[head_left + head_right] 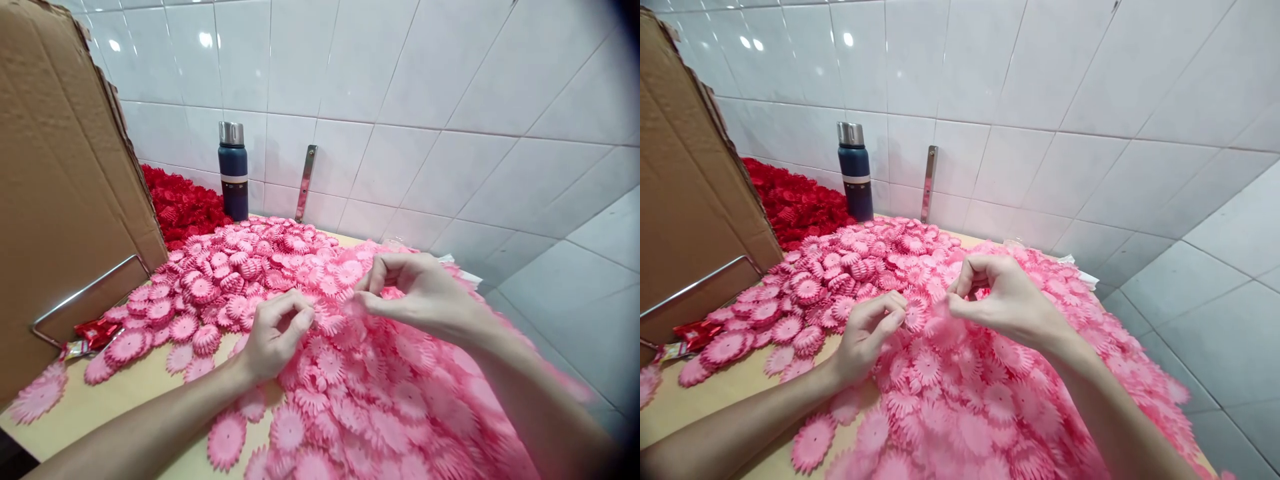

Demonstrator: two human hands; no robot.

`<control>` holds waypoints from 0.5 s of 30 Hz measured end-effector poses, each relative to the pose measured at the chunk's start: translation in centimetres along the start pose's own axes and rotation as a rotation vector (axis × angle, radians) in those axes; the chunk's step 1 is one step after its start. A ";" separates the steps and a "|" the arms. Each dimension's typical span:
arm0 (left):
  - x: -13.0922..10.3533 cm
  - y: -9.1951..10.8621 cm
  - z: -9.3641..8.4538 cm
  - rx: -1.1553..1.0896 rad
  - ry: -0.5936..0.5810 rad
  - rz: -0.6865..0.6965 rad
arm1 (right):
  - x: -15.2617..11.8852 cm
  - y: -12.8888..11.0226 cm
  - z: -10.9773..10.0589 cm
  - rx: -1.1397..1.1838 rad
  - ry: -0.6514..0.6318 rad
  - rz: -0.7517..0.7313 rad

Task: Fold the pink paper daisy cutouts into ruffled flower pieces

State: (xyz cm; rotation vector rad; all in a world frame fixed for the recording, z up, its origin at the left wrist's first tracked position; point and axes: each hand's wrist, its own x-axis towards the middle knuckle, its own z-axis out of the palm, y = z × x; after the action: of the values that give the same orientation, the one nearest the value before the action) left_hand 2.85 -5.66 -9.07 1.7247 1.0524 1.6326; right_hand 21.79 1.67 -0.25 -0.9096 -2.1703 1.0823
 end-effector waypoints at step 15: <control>0.6 -0.3 -0.1 -0.089 0.092 -0.197 | 0.0 0.5 1.8 -0.504 0.065 -0.302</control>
State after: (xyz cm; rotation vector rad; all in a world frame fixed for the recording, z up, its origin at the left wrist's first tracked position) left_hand 2.66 -4.98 -8.93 1.4524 1.1356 1.6200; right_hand 20.69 1.09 -1.60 -0.7679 -2.4696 0.3598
